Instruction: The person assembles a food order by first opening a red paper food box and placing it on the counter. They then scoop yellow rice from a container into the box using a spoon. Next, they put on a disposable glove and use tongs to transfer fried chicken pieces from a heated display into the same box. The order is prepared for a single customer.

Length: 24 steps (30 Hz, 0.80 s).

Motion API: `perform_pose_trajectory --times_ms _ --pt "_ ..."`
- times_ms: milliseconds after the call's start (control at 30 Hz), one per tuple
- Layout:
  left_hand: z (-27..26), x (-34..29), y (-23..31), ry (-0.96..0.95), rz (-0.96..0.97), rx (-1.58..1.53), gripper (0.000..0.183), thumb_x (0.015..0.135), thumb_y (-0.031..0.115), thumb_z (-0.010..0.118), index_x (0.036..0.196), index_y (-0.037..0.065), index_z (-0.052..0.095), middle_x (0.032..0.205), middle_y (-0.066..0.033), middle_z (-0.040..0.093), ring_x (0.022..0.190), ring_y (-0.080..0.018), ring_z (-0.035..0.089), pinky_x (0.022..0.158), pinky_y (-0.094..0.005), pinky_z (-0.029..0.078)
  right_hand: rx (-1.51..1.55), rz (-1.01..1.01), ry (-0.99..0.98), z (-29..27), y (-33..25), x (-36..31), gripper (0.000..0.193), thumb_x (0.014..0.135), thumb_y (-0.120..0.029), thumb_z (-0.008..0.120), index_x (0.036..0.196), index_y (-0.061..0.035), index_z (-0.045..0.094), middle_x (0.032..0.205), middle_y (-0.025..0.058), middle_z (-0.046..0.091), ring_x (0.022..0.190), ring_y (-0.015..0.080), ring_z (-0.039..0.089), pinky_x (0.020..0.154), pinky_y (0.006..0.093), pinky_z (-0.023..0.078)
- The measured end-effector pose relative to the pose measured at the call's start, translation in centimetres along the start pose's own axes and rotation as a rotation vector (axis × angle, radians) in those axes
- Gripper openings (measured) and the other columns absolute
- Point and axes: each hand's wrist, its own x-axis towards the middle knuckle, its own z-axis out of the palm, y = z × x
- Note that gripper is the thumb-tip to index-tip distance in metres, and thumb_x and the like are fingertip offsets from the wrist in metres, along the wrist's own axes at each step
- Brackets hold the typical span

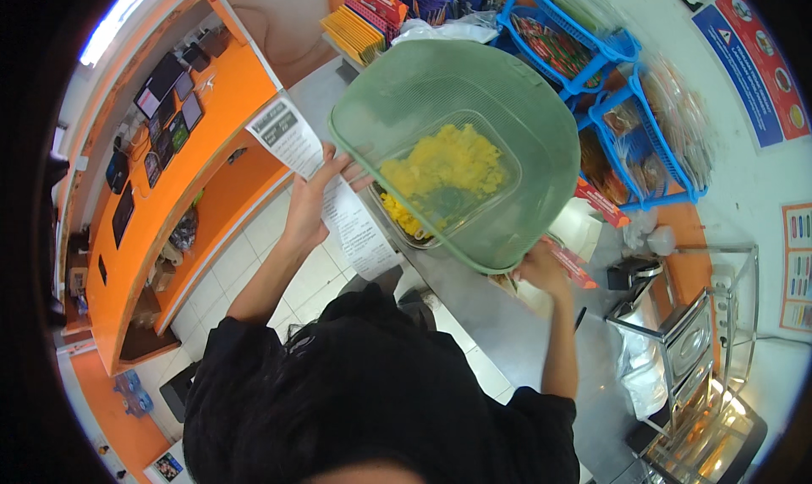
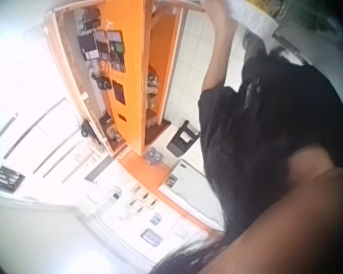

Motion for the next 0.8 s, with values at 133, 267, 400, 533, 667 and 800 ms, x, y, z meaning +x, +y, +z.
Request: perform_pose_trajectory --times_ms 133,267,400,533,667,800 --pt "3.3 3.3 3.3 -0.312 0.158 0.152 0.013 0.092 0.005 0.057 0.099 0.006 0.046 0.095 -0.0087 0.057 0.091 -0.0228 0.067 0.070 -0.0341 0.059 0.099 0.216 0.351 10.0 -1.0 7.2 0.036 0.085 -0.042 0.066 0.091 -0.0069 0.072 0.067 0.0044 0.064 0.055 0.0139 0.059 0.047 0.0281 0.045" --pt "5.7 8.4 7.5 -0.692 0.220 0.423 0.019 0.093 0.007 0.056 0.110 0.002 0.049 0.096 -0.0128 0.063 0.076 -0.0200 0.070 0.051 -0.0275 0.055 -0.448 0.409 0.497 13.3 -2.9 10.8 0.040 0.074 -0.052 0.072 0.083 -0.0139 0.074 0.073 0.0091 0.069 0.068 0.0266 0.068 0.061 0.0377 0.052" --pt "8.4 13.4 9.1 -1.009 0.268 0.461 0.023 0.095 0.010 0.055 0.117 0.003 0.055 0.097 -0.0146 0.069 0.069 -0.0138 0.069 0.045 -0.0218 0.048 -0.439 0.591 0.631 14.4 -3.9 11.2 0.042 0.073 -0.055 0.072 0.082 -0.0134 0.075 0.074 0.0095 0.070 0.066 0.0253 0.066 0.060 0.0372 0.051" --pt "10.6 16.4 9.9 -1.058 0.411 0.597 0.021 0.095 0.016 0.054 0.114 0.007 0.059 0.091 -0.0098 0.070 0.066 -0.0121 0.068 0.046 -0.0193 0.048 -0.131 0.625 0.860 15.8 -4.6 11.3 0.035 0.070 -0.041 0.080 0.083 -0.0097 0.074 0.074 0.0103 0.070 0.057 0.0199 0.061 0.056 0.0323 0.048" --pt "11.9 17.5 10.9 -0.988 0.135 0.638 0.039 0.095 0.012 0.056 0.133 0.009 0.049 0.093 -0.0112 0.069 0.058 -0.0071 0.059 0.048 -0.0207 0.045 -0.170 0.246 1.152 15.1 -5.5 12.2 0.017 0.076 -0.016 0.075 0.087 -0.0048 0.068 0.077 0.0150 0.069 0.076 0.0290 0.068 0.065 0.0358 0.052" --pt "13.0 18.3 10.4 -0.920 0.302 0.510 0.032 0.093 0.010 0.059 0.123 0.001 0.056 0.085 -0.0099 0.069 0.056 -0.0050 0.055 0.050 -0.0206 0.045 -0.161 0.147 1.111 12.9 -5.1 15.1 0.014 0.080 -0.010 0.069 0.092 -0.0034 0.068 0.085 0.0144 0.069 0.069 0.0298 0.067 0.061 0.0358 0.053"
